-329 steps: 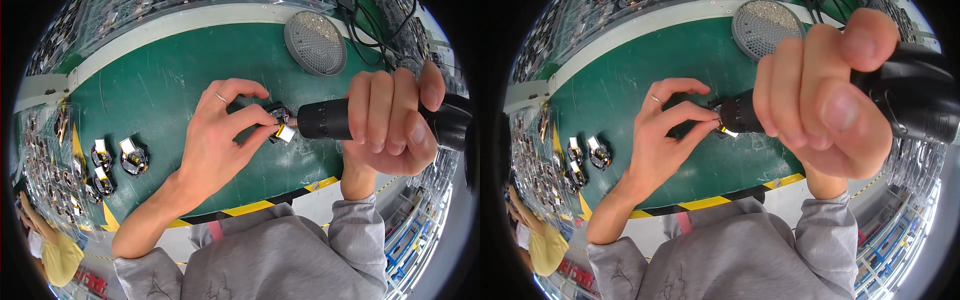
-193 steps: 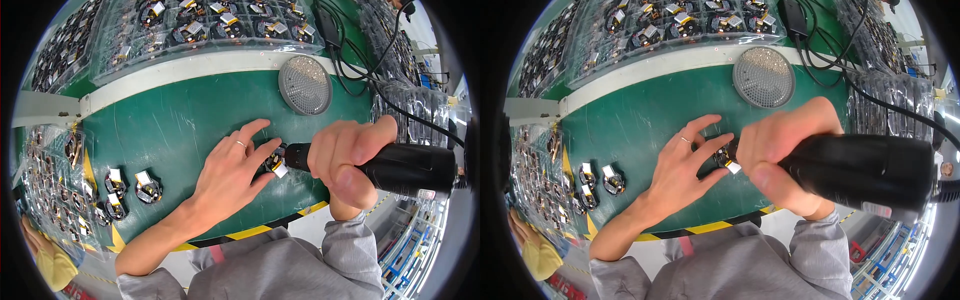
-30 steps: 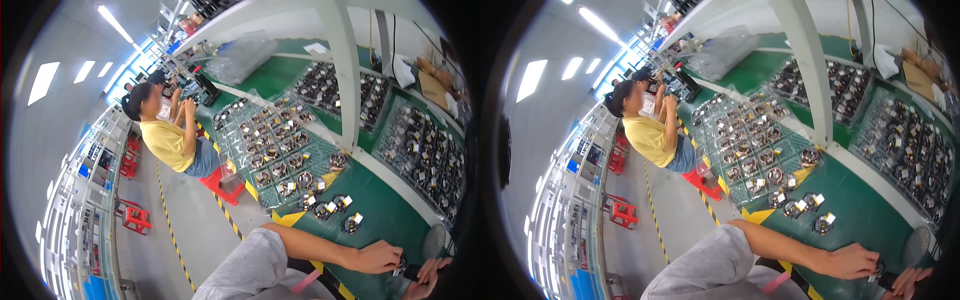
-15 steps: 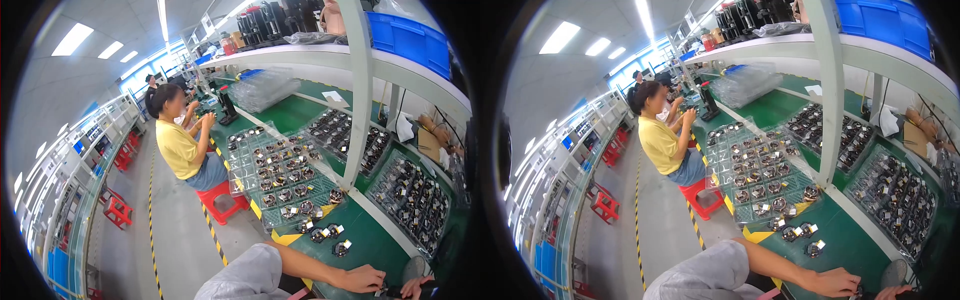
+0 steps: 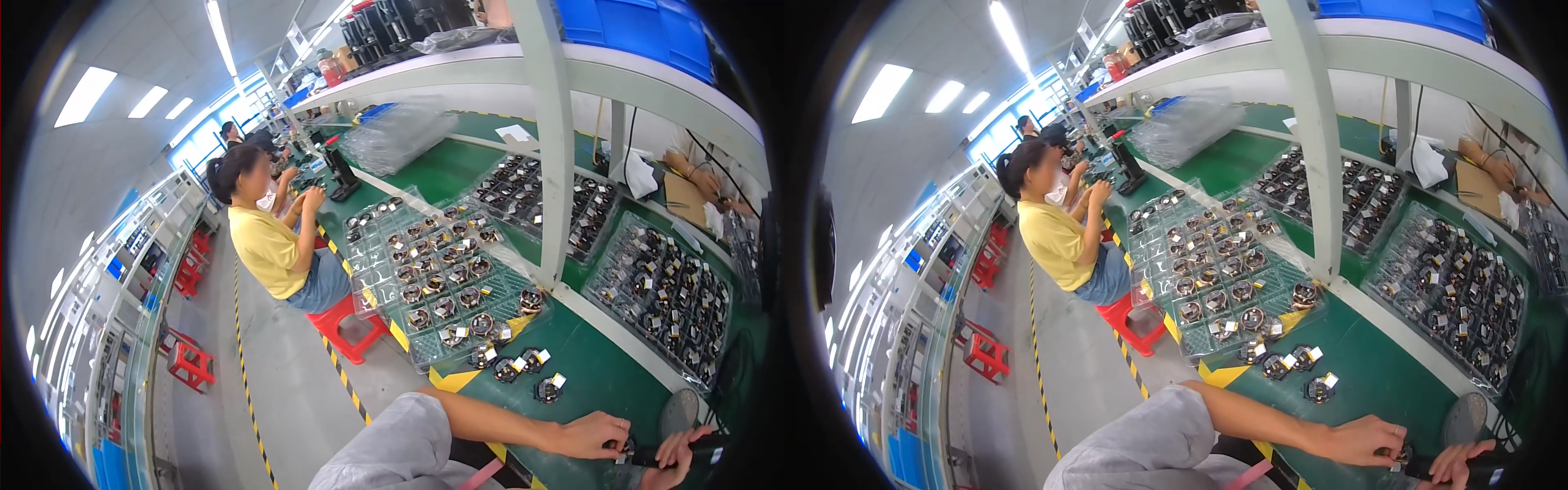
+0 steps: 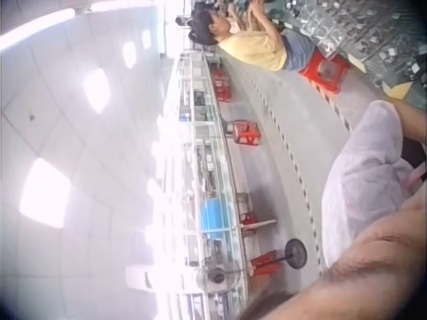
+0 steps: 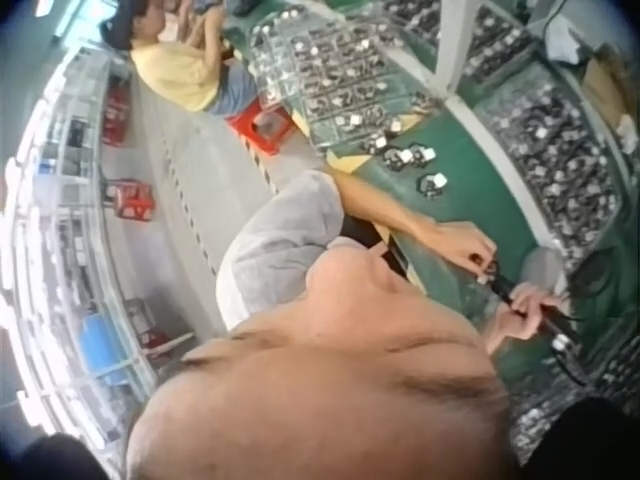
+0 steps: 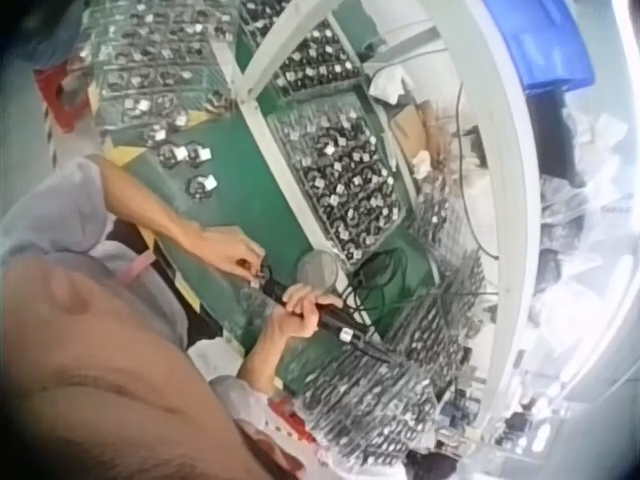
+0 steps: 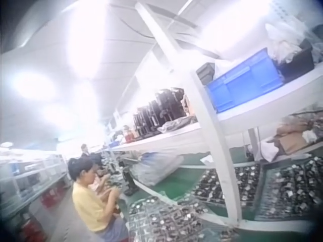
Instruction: The person assembles small electronic components into smartwatch housings using an electric screwdriver.
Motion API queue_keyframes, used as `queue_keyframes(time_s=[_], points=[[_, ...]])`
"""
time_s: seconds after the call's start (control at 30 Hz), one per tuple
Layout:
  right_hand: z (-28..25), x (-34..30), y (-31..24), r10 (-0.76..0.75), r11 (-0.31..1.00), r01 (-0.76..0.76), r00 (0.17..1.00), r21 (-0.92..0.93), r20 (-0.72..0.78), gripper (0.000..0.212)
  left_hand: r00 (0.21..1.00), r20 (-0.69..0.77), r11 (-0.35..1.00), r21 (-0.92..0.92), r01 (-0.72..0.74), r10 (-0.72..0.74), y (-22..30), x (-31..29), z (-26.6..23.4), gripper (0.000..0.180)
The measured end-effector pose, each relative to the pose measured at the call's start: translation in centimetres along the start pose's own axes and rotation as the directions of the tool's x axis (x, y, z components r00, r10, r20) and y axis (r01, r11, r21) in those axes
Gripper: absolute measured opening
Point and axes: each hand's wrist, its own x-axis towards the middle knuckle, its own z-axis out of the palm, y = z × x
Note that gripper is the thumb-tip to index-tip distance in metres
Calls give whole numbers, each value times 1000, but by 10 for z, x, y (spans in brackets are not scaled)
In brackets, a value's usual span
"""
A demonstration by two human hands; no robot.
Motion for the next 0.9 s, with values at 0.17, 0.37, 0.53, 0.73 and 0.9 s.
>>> queue_keyframes(time_s=[0.17,0.37,0.53,0.73,0.9], points=[[3,1,2,12,1000,-12,999,-3,45,22,997,9,995,-56,77,-77,-2,3,1,22],[4,0,4,30,993,-23,998,-113,59,12,996,48,996,-25,80,-79,-1,5,-7,23],[4,-16,14,-53,970,29,994,-243,-91,23,995,76,998,0,67,-67,-4,1,0,23],[-2,-37,-2,7,940,-29,998,-341,-66,37,977,146,987,-20,160,-156,-2,6,-2,21],[33,-6,9,-15,963,10,1000,-270,-17,28,969,175,980,134,150,-172,11,12,-29,52]])
